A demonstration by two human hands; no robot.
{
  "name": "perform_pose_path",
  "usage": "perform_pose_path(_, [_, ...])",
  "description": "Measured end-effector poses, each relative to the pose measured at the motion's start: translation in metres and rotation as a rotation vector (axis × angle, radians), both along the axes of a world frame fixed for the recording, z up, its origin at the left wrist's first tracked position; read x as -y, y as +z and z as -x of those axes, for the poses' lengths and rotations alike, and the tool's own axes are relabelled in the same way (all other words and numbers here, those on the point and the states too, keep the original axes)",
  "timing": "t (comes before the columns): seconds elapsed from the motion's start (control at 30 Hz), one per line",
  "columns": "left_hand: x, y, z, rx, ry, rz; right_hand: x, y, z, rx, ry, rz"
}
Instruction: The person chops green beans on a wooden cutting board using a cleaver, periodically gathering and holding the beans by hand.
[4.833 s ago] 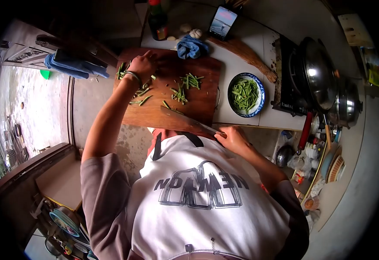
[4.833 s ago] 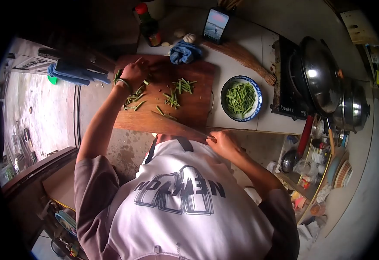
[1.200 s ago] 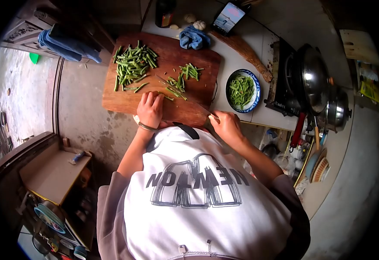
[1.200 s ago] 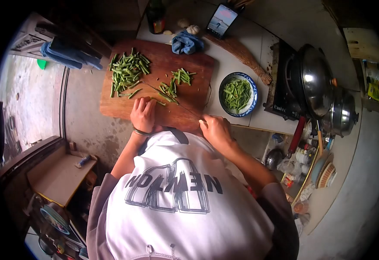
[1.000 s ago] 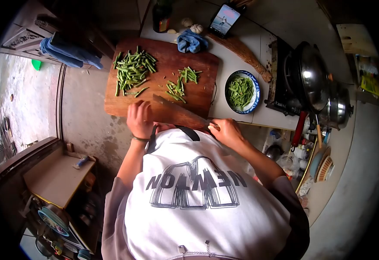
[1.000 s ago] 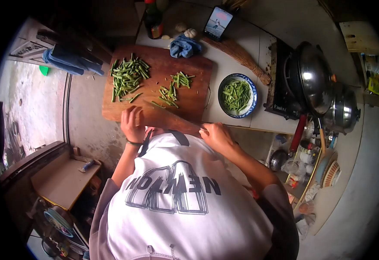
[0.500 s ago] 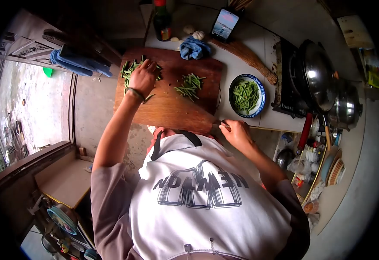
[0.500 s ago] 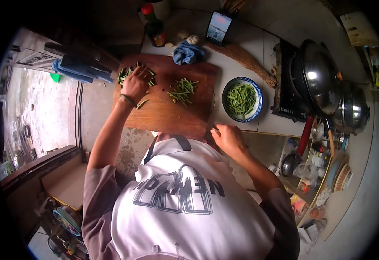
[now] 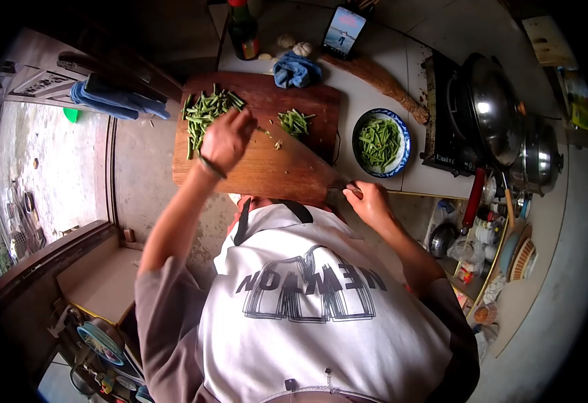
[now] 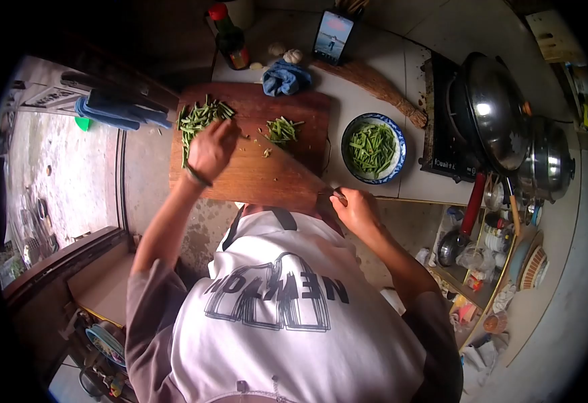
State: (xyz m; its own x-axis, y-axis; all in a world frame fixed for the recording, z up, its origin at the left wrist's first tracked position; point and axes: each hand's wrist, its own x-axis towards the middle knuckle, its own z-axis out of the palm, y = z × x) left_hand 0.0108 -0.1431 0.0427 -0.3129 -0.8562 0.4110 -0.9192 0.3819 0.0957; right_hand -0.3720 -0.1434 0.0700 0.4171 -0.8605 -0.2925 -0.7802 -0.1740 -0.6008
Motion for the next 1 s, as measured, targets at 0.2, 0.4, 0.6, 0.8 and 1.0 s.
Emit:
perform_pose_path(0.2, [-0.065,-0.061,0.062,-0.178,0.115,-0.26,0.004,0.01,-0.022,-0.034,0.043,-0.044])
perform_pose_path(0.4, [-0.077,-0.061,0.084,-0.395,0.277,-0.016,0.008,0.014,-0.035,-0.122,0.121,-0.06])
perform_pose_path(0.6, [-0.081,-0.07,0.09,-0.442,0.368,0.037,0.008,0.018,-0.036,-0.107,0.145,-0.044])
perform_pose_path(0.8, [-0.077,-0.072,0.093,-0.469,0.425,0.055,0.008,0.016,-0.032,-0.113,0.171,-0.045])
perform_pose_path(1.0, [-0.075,-0.073,0.091,-0.458,0.417,0.067,0.012,0.022,-0.033,-0.098,0.181,-0.038])
